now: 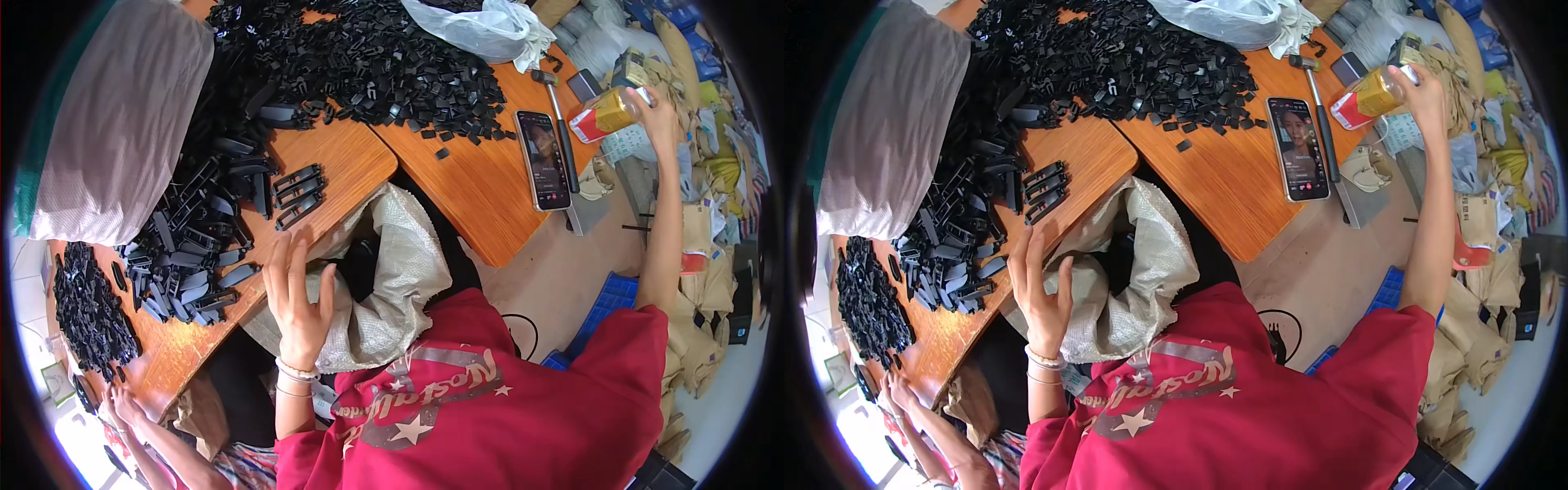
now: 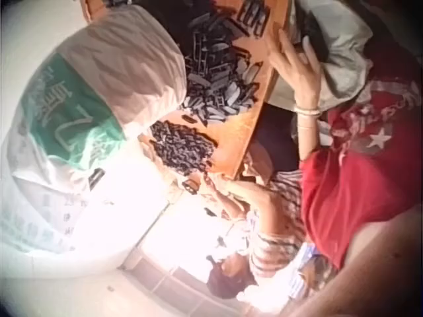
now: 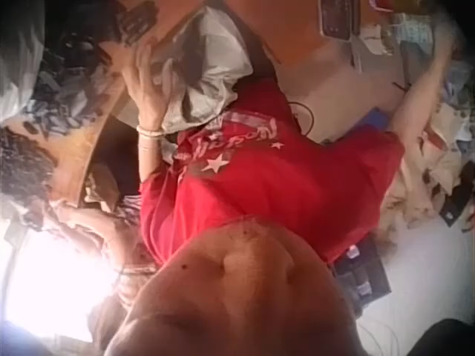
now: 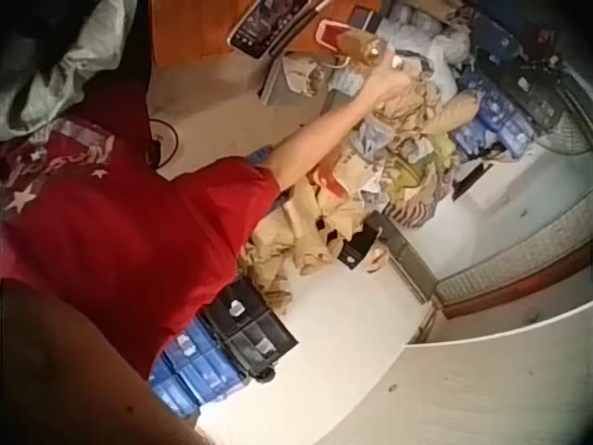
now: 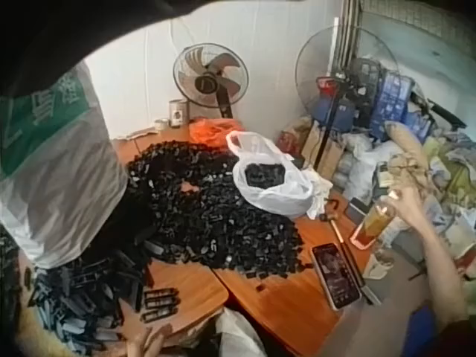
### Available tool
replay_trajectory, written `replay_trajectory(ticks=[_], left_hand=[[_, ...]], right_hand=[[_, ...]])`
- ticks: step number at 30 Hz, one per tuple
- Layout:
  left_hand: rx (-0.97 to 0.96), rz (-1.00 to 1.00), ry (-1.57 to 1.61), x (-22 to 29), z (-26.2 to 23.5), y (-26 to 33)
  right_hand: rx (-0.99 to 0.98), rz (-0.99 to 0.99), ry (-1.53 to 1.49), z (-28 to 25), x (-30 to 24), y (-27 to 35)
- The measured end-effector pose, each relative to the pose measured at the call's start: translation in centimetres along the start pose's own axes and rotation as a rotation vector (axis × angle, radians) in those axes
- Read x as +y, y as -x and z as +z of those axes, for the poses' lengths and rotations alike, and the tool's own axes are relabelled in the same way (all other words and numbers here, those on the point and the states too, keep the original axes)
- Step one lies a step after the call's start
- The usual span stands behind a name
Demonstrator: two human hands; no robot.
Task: Assembling small black plastic industrial components using hands and a small hammer on a workbench.
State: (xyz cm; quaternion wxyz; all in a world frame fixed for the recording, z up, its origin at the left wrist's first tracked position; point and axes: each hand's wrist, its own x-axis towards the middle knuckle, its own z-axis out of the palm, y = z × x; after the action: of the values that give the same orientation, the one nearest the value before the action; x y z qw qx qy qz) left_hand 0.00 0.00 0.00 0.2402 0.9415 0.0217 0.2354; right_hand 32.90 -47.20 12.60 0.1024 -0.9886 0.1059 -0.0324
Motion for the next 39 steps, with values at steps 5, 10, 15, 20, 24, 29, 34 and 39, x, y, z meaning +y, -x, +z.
replay_trajectory(ticks=[5, 10, 15, 20, 24, 29, 34, 39], left_hand=[[0.066, -0.021, -0.048, -1.3, 0.0, 0.4], [0.135, 0.046, -0.036, -2.9, 0.7, -0.9], [0.181, 0.07, -0.061, -3.7, 1.2, -1.3], [0.189, 0.062, -0.067, -3.6, 1.9, -2.2], [0.254, 0.181, -0.195, -4.8, 0.8, -6.2], [-0.017, 0.218, -0.632, -7.4, -0.1, -11.9], [-0.113, 0.28, -0.663, -8.1, -0.2, -13.2], [0.036, 0.28, -0.441, -8.7, 0.2, -12.4]], right_hand=[[0.664, -0.841, 0.221, 4.2, -2.0, 3.2], [0.119, -0.431, 0.463, 10.1, -4.8, 4.9], [0.031, -0.308, 0.491, 13.1, -5.2, 3.1], [0.028, -0.246, 0.532, 12.2, -6.6, 4.4], [0.212, -0.701, -0.036, 13.4, -8.6, 8.5], [-0.055, -0.774, -0.359, 15.9, -13.9, 15.5], [-0.033, -0.689, -0.433, 16.3, -16.6, 17.4], [-0.095, -0.651, -0.486, 16.7, -17.1, 18.3]])
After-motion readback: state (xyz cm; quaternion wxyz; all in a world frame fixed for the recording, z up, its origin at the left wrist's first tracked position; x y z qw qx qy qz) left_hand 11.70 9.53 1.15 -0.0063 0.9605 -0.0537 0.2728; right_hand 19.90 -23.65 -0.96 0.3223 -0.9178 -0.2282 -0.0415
